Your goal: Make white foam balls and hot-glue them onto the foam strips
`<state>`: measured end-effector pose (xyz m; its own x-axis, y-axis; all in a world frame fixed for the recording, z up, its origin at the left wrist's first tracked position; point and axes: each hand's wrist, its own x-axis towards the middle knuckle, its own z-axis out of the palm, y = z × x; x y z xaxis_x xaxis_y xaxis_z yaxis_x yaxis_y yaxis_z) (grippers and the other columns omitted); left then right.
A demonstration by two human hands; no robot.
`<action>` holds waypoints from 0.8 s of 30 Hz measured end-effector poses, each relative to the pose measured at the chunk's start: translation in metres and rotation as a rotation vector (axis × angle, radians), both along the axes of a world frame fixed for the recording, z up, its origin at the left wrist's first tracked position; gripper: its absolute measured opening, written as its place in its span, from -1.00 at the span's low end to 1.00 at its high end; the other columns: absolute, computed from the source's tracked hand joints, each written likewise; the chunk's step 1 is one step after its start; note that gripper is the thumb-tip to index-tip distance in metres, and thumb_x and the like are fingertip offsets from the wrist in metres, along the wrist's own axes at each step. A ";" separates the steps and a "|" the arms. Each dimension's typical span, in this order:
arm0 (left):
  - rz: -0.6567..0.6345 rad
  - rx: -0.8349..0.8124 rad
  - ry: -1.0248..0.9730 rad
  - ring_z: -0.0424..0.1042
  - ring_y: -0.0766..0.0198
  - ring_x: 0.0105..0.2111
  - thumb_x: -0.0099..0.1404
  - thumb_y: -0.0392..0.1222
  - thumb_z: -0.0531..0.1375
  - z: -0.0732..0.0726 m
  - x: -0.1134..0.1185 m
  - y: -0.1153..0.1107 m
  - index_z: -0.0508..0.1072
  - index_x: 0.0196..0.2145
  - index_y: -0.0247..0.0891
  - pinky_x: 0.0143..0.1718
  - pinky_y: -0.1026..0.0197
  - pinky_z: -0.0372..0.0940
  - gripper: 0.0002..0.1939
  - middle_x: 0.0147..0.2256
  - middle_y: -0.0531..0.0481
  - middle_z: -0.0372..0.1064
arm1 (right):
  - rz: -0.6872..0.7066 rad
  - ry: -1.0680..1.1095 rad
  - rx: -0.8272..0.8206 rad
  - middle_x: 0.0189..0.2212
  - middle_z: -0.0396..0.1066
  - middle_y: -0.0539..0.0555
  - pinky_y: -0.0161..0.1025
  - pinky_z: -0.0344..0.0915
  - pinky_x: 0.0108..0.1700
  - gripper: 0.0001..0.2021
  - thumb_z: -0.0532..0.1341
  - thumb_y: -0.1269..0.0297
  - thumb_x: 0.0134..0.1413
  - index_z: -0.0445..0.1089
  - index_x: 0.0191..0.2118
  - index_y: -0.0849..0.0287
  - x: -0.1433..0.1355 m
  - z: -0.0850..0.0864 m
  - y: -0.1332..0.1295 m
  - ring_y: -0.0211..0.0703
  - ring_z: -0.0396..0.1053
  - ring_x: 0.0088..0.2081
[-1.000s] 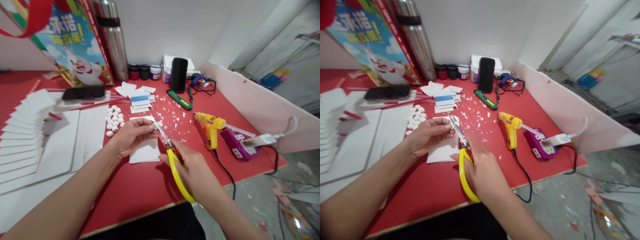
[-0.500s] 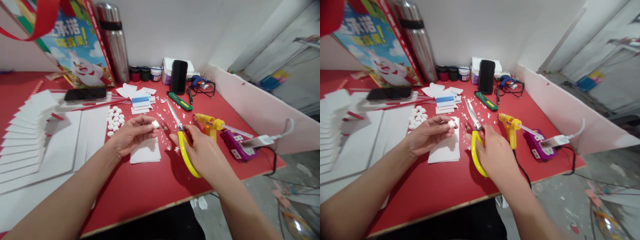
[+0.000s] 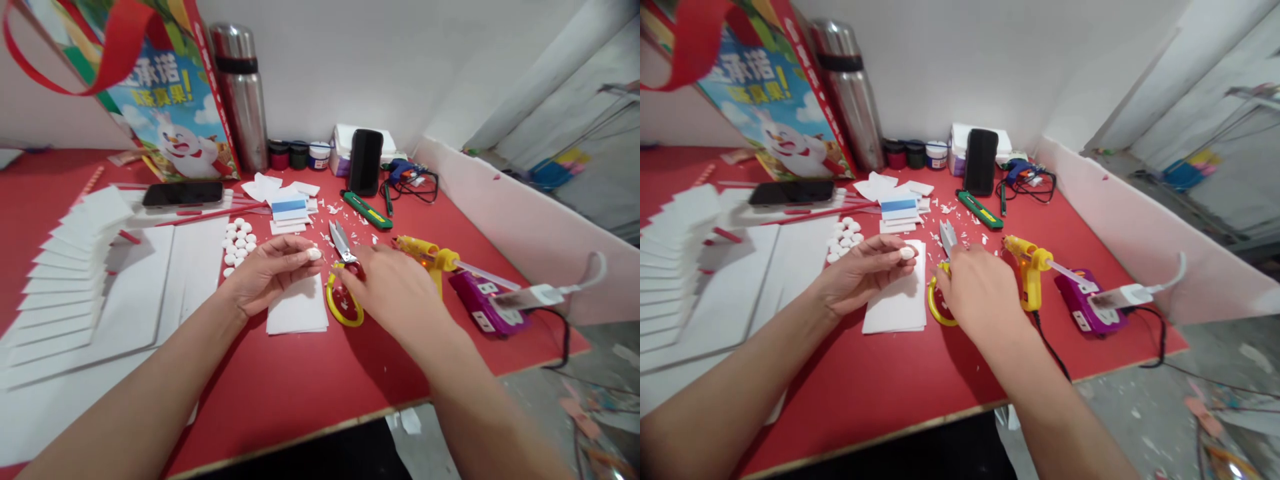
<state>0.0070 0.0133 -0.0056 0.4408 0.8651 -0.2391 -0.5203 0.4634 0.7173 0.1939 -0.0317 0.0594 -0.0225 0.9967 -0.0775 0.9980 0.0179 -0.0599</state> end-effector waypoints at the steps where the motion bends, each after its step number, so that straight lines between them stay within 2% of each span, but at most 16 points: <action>1: 0.020 0.024 0.008 0.63 0.25 -0.30 0.04 -0.39 0.50 -0.001 0.000 0.000 0.62 -0.33 -0.32 -0.08 0.20 0.52 -0.78 -0.30 -0.05 0.62 | 0.031 0.098 0.029 -0.23 0.58 0.24 -0.15 0.27 -0.28 -0.72 0.17 0.11 0.33 0.51 -0.18 0.20 -0.001 0.004 0.003 0.05 0.53 -0.25; 3: 0.077 0.088 0.039 0.61 0.29 -0.28 0.04 -0.39 0.50 -0.002 0.002 0.001 0.63 -0.29 -0.30 -0.07 0.23 0.51 -0.76 -0.29 -0.03 0.62 | 0.078 0.356 0.070 -0.28 0.60 0.13 -0.19 0.27 -0.28 -0.76 0.22 0.12 0.30 0.53 -0.24 0.17 -0.004 0.007 0.011 -0.06 0.51 -0.28; 5: 0.153 0.168 0.093 0.59 0.33 -0.28 0.02 -0.37 0.52 -0.004 0.002 0.003 0.65 -0.28 -0.29 -0.10 0.29 0.49 -0.73 -0.28 -0.01 0.61 | 0.096 0.618 0.080 -0.34 0.59 0.07 -0.21 0.27 -0.31 -0.75 0.31 0.06 0.21 0.54 -0.27 0.16 -0.007 0.002 0.019 -0.12 0.48 -0.33; 7: 0.227 0.257 0.158 0.58 0.32 -0.27 0.02 -0.32 0.53 -0.007 0.002 0.003 0.65 -0.28 -0.27 -0.11 0.29 0.47 -0.73 -0.28 -0.01 0.61 | 0.104 0.820 0.069 -0.36 0.58 0.05 -0.23 0.28 -0.34 -0.72 0.38 0.03 0.11 0.54 -0.24 0.17 -0.009 -0.009 0.027 -0.15 0.47 -0.37; 11: 0.309 0.522 0.353 0.58 0.23 -0.20 0.12 -0.24 0.49 -0.009 0.000 0.003 0.66 -0.25 -0.22 -0.08 0.22 0.47 -0.79 -0.22 -0.04 0.60 | 0.089 1.098 0.056 -0.33 0.59 0.06 -0.25 0.31 -0.33 -0.71 0.42 0.07 0.08 0.55 -0.20 0.19 -0.009 -0.035 0.034 -0.20 0.45 -0.38; 13: 0.334 0.657 0.458 0.56 0.20 -0.17 0.16 -0.23 0.47 -0.007 -0.001 0.002 0.66 -0.24 -0.24 -0.07 0.19 0.46 -0.81 -0.18 -0.07 0.58 | 0.099 1.172 0.063 -0.32 0.59 0.05 -0.27 0.30 -0.34 -0.71 0.43 0.08 0.06 0.56 -0.21 0.19 -0.008 -0.043 0.035 -0.23 0.42 -0.38; 16: 0.367 0.759 0.540 0.55 0.18 -0.16 0.19 -0.22 0.44 -0.006 -0.001 0.002 0.66 -0.22 -0.24 -0.07 0.17 0.47 -0.83 -0.16 -0.09 0.56 | 0.129 1.223 0.063 -0.32 0.58 0.05 -0.26 0.30 -0.32 -0.74 0.43 0.11 0.08 0.57 -0.22 0.18 -0.008 -0.048 0.036 -0.24 0.39 -0.38; 20: 0.348 0.787 0.548 0.54 0.20 -0.17 0.21 -0.22 0.44 -0.006 -0.001 0.001 0.66 -0.20 -0.21 -0.09 0.17 0.47 -0.82 -0.16 -0.08 0.55 | 0.145 1.267 0.048 -0.32 0.58 0.07 -0.23 0.32 -0.28 -0.75 0.41 0.12 0.10 0.58 -0.22 0.20 -0.008 -0.048 0.037 -0.21 0.41 -0.36; 24: 0.304 0.794 0.511 0.54 0.21 -0.24 0.23 -0.21 0.42 -0.006 -0.001 0.001 0.66 -0.20 -0.22 -0.17 0.15 0.51 -0.84 -0.20 -0.09 0.52 | 0.138 1.283 0.011 -0.43 0.54 0.02 -0.28 0.25 -0.38 -0.79 0.38 0.14 0.13 0.57 -0.31 0.20 -0.007 -0.046 0.038 -0.27 0.34 -0.46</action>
<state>0.0061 0.0146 -0.0116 0.1790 0.9157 0.3597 -0.0788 -0.3511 0.9330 0.1870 0.0060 0.0130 -0.1766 0.9807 0.0839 0.2175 0.1220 -0.9684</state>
